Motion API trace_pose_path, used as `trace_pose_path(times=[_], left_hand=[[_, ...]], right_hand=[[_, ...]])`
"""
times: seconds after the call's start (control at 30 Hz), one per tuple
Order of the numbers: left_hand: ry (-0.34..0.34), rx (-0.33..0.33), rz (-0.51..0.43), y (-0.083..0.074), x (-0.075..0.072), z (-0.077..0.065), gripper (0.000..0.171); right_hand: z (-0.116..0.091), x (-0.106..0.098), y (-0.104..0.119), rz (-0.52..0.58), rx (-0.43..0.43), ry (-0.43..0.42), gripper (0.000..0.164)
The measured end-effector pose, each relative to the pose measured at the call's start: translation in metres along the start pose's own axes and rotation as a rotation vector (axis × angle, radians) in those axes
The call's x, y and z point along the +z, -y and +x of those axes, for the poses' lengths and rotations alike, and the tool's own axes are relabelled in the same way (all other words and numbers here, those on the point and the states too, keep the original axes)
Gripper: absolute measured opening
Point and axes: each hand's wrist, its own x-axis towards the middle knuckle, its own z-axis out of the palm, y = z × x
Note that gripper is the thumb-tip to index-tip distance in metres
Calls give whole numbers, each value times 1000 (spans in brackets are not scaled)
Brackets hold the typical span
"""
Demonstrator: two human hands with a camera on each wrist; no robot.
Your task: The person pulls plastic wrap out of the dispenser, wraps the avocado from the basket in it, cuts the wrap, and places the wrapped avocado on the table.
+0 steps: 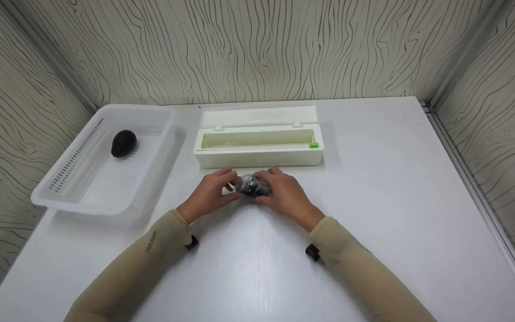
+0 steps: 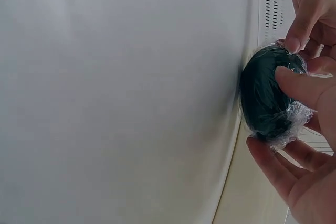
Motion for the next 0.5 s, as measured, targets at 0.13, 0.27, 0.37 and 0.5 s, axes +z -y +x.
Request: trace_pose_path(times=[0.13,0.27,0.37,0.5], left_hand=[[26,27,23,0,-6,-1,22],[-49,13,82,6,-22,2,24],[-159,-62,170,16,-36,9,34],[-190,-223,239,34,-46,20,50]], right_hand=[[3,1,1,-32,12,19,62],[6,-1,4,-74,14,21,71],[7,-2,5,-87,3,29,78],[8,-1,7,-88,-17,50,80]])
